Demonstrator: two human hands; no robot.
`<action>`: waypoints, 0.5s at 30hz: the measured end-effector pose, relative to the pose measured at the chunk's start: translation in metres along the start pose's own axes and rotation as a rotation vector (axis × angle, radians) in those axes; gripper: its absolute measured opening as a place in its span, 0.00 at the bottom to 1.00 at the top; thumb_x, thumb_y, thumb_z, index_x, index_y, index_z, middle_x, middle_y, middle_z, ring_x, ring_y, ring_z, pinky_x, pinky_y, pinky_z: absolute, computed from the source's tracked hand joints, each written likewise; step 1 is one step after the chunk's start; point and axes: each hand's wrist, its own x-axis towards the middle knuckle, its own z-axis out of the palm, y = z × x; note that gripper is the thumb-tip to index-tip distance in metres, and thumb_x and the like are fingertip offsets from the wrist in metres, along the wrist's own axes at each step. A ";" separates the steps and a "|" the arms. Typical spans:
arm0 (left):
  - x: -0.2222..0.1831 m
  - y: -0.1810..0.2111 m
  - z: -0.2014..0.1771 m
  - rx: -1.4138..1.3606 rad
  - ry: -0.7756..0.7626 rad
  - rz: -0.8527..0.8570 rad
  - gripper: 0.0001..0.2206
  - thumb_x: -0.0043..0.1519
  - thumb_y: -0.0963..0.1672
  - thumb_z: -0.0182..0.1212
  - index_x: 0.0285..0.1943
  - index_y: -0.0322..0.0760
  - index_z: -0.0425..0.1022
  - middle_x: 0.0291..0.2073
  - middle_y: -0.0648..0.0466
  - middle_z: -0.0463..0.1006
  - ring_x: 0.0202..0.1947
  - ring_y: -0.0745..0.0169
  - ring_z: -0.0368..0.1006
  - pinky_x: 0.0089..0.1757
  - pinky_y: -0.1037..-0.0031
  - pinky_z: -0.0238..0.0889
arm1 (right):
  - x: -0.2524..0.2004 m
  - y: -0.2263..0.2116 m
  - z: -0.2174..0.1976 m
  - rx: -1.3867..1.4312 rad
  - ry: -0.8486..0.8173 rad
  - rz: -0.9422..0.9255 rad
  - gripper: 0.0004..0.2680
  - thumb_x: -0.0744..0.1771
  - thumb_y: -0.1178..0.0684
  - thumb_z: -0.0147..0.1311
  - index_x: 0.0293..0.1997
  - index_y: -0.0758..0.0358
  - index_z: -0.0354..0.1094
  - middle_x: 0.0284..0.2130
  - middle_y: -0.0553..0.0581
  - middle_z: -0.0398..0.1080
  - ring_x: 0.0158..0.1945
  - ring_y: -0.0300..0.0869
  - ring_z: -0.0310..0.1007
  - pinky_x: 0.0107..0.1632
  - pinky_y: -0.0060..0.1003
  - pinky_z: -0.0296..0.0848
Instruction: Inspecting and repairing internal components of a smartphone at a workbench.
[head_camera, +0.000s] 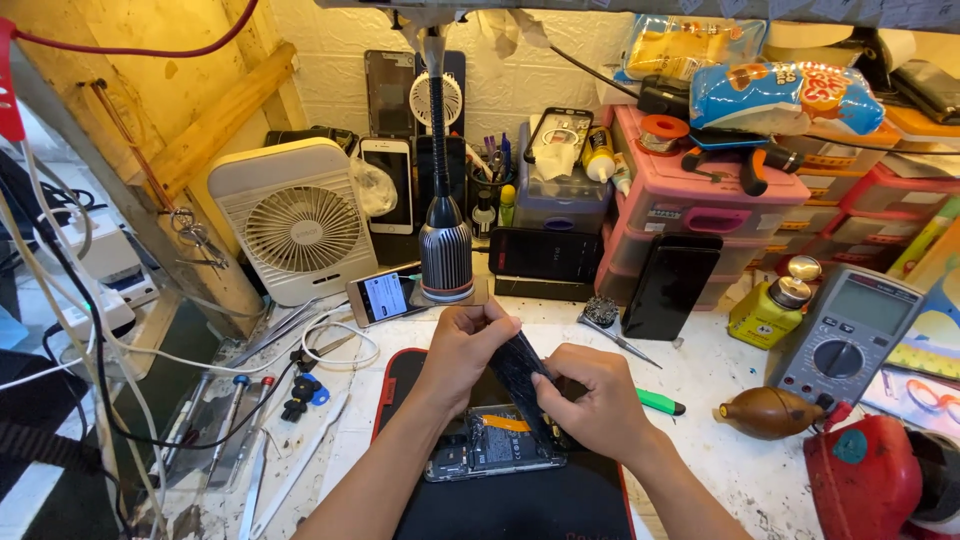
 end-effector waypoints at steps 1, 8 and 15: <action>0.000 0.001 0.002 0.002 -0.001 0.003 0.10 0.59 0.41 0.66 0.24 0.39 0.74 0.22 0.56 0.71 0.29 0.67 0.68 0.35 0.73 0.64 | 0.001 0.001 0.000 0.000 0.003 -0.002 0.08 0.65 0.55 0.55 0.22 0.59 0.69 0.17 0.50 0.70 0.21 0.36 0.63 0.25 0.33 0.61; -0.001 0.002 0.004 -0.052 0.123 -0.105 0.15 0.62 0.50 0.63 0.25 0.39 0.77 0.23 0.55 0.72 0.31 0.66 0.67 0.36 0.72 0.59 | 0.000 -0.001 0.000 0.055 -0.009 0.045 0.08 0.64 0.55 0.55 0.22 0.59 0.71 0.19 0.50 0.73 0.22 0.36 0.66 0.24 0.31 0.63; 0.004 -0.005 -0.001 -0.095 0.016 0.031 0.07 0.63 0.45 0.61 0.34 0.39 0.80 0.31 0.56 0.77 0.36 0.66 0.71 0.40 0.74 0.63 | 0.001 0.003 -0.002 0.090 0.030 0.086 0.09 0.64 0.56 0.57 0.20 0.58 0.65 0.16 0.48 0.67 0.19 0.36 0.61 0.25 0.32 0.59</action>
